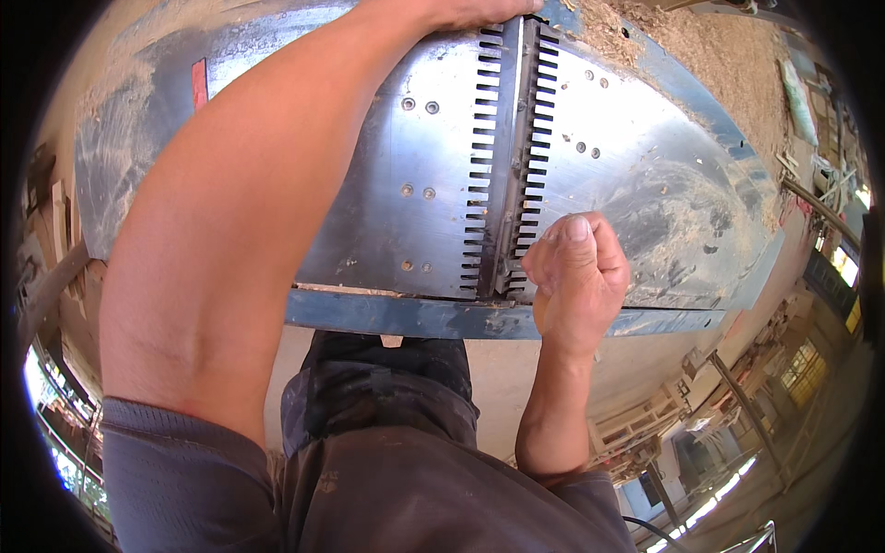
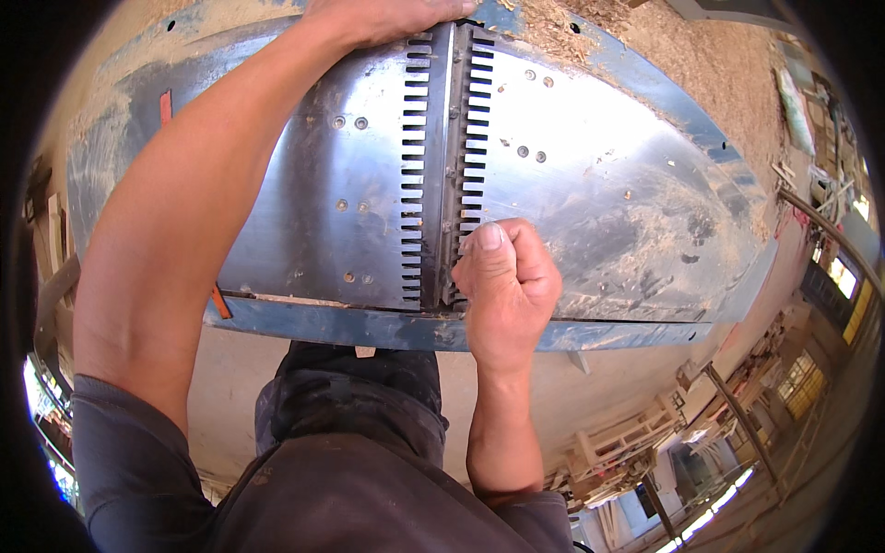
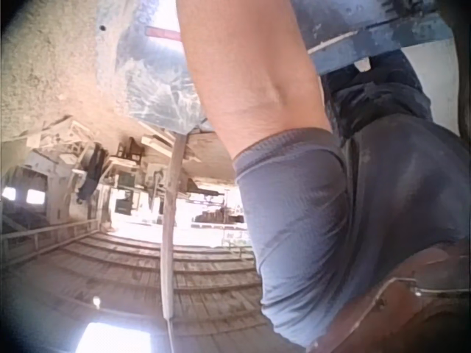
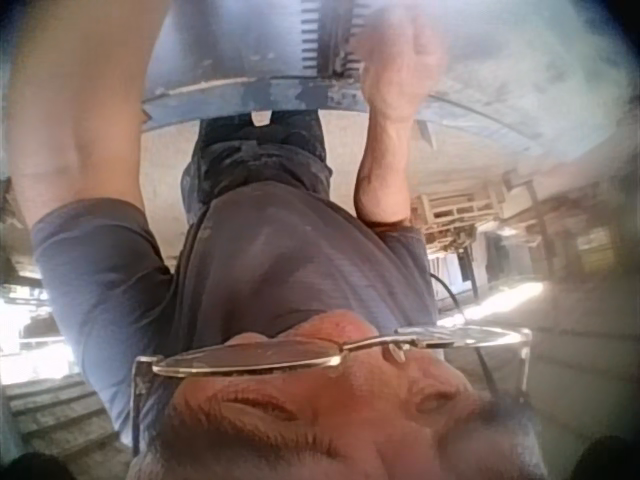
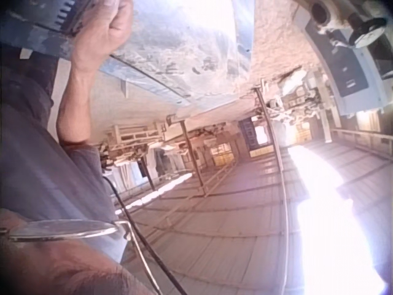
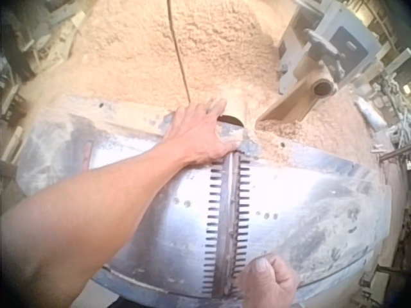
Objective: The person uses a wrench to tighten bolts on a metal machine component, likely a jointer or planer. They then place a thin wooden strip into the machine's slot and continue to adjust the bolts with the wrench.
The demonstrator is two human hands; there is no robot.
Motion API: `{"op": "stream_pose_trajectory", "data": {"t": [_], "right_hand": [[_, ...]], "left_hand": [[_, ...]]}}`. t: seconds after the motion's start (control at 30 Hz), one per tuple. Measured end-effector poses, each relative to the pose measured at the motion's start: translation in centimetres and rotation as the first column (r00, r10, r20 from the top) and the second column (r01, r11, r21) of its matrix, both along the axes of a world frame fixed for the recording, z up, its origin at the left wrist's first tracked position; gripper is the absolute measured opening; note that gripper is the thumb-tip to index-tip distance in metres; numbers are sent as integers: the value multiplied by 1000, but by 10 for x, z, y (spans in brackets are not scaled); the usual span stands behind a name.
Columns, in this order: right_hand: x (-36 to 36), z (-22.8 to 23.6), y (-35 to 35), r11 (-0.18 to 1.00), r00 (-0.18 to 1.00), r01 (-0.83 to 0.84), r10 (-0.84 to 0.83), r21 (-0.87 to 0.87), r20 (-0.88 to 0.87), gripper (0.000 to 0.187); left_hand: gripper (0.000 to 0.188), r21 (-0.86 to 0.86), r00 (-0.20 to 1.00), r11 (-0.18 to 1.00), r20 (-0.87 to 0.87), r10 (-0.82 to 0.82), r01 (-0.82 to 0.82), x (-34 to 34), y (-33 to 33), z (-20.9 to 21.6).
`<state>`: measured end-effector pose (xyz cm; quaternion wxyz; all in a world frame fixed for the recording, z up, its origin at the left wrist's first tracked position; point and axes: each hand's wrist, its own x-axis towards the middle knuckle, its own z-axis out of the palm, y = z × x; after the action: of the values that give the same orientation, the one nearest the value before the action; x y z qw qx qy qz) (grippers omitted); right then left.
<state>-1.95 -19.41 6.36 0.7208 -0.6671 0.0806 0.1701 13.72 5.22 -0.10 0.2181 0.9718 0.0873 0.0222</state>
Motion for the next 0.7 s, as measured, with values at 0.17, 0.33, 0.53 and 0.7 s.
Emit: {"op": "stream_pose_trajectory", "data": {"t": [0.17,0.33,0.53,0.7], "right_hand": [[-14,3,1,997,996,69,-66,-42,64,30],[-36,1,-11,993,973,73,-90,88,212,31],[-34,-8,-14,994,969,113,-113,10,221,31],[-34,-10,-18,994,968,81,-62,-69,242,32]], "left_hand": [[101,3,1000,1000,-24,-4,4,4,-3,3],[102,3,1000,1000,5,-8,8,3,3,7],[99,-4,1000,1000,22,-16,16,6,-3,-1],[98,19,999,1000,-44,10,-10,6,-4,6]]}}
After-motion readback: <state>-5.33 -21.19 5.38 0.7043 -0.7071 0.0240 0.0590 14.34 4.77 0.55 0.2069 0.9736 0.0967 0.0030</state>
